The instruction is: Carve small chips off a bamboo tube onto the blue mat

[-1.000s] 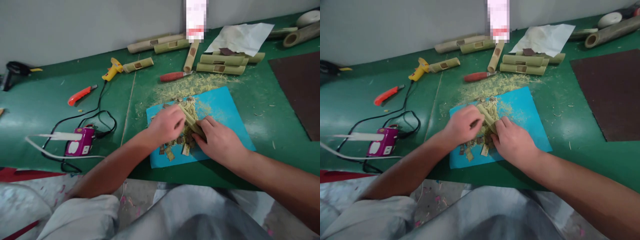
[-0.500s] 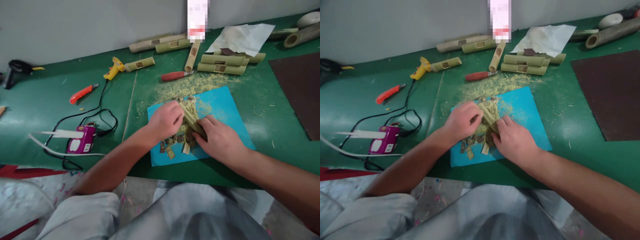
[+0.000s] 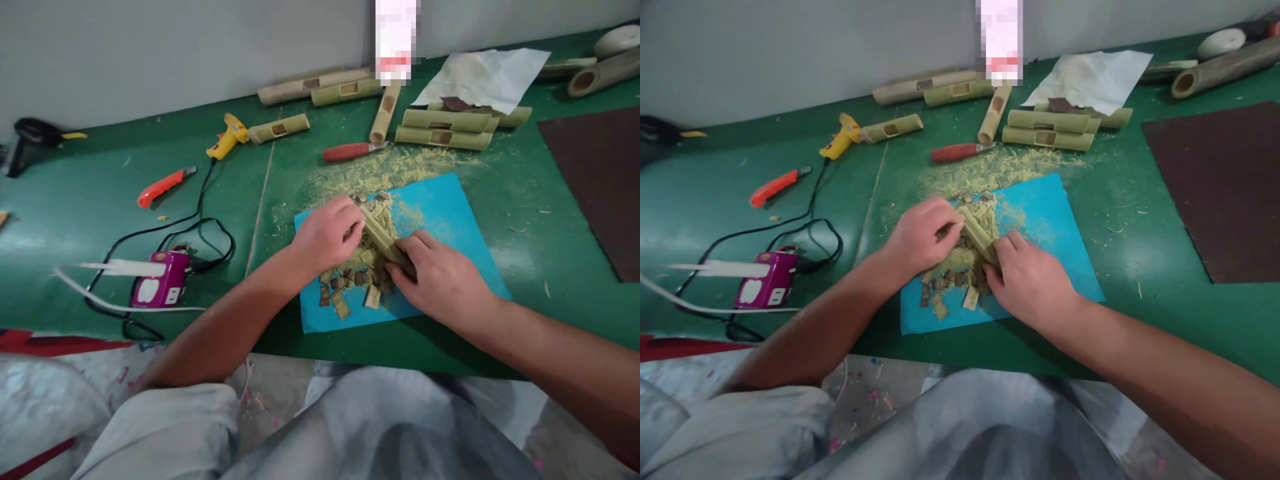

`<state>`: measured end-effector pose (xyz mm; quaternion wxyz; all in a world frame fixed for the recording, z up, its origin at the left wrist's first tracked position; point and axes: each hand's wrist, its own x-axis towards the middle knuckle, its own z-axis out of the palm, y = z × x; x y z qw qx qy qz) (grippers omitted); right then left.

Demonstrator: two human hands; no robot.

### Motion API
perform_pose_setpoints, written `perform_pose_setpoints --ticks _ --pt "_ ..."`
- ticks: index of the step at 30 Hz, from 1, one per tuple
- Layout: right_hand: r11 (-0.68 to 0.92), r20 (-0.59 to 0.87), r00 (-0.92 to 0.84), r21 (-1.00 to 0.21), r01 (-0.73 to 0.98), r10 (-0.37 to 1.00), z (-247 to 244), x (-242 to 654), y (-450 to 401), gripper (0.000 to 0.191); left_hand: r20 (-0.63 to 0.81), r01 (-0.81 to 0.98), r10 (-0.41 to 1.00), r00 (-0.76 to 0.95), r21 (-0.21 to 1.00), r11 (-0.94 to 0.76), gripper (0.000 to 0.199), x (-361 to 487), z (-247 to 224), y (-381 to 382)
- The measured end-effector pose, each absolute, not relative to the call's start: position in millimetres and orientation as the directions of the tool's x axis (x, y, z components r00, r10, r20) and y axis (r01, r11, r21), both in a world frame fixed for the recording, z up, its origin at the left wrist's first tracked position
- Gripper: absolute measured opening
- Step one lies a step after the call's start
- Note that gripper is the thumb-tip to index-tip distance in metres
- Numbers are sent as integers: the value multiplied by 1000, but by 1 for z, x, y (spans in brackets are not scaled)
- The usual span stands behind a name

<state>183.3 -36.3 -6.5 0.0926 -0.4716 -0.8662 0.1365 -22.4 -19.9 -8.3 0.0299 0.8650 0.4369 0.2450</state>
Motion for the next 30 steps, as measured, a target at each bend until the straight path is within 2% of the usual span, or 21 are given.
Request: perform_pose_setpoints --ticks 5,8,13,15,17,21,25,28,30 --pt "517 20 -542 -331 789 840 -6 183 -36 22 370 699 739 563 264 -665 21 -25 -10 -17" --pt "503 30 -524 -332 798 851 -5 183 -36 22 403 750 774 489 258 -609 21 -25 -10 -16" --pt "516 14 -544 -342 786 839 -5 183 -35 21 354 698 736 577 254 -669 22 -23 -11 -17" --pt "506 16 -533 -340 793 846 -5 183 -35 22 374 731 761 531 253 -634 22 -23 -11 -17" --pt "502 14 -529 -337 797 849 -5 183 -35 22 384 759 773 505 229 -609 23 -23 -11 -16" --pt "507 -12 -544 -342 791 839 -4 184 -34 22 333 707 720 609 184 -683 24 -21 -11 -17" --pt "497 10 -526 -342 797 851 -4 183 -34 22 394 769 754 526 158 -619 24 -21 -11 -17" --pt "505 8 -536 -346 790 844 -5 184 -34 22 337 723 716 611 131 -679 24 -21 -11 -17" --pt "506 15 -535 -345 790 845 -5 184 -35 22 349 714 709 612 142 -686 23 -21 -11 -16"
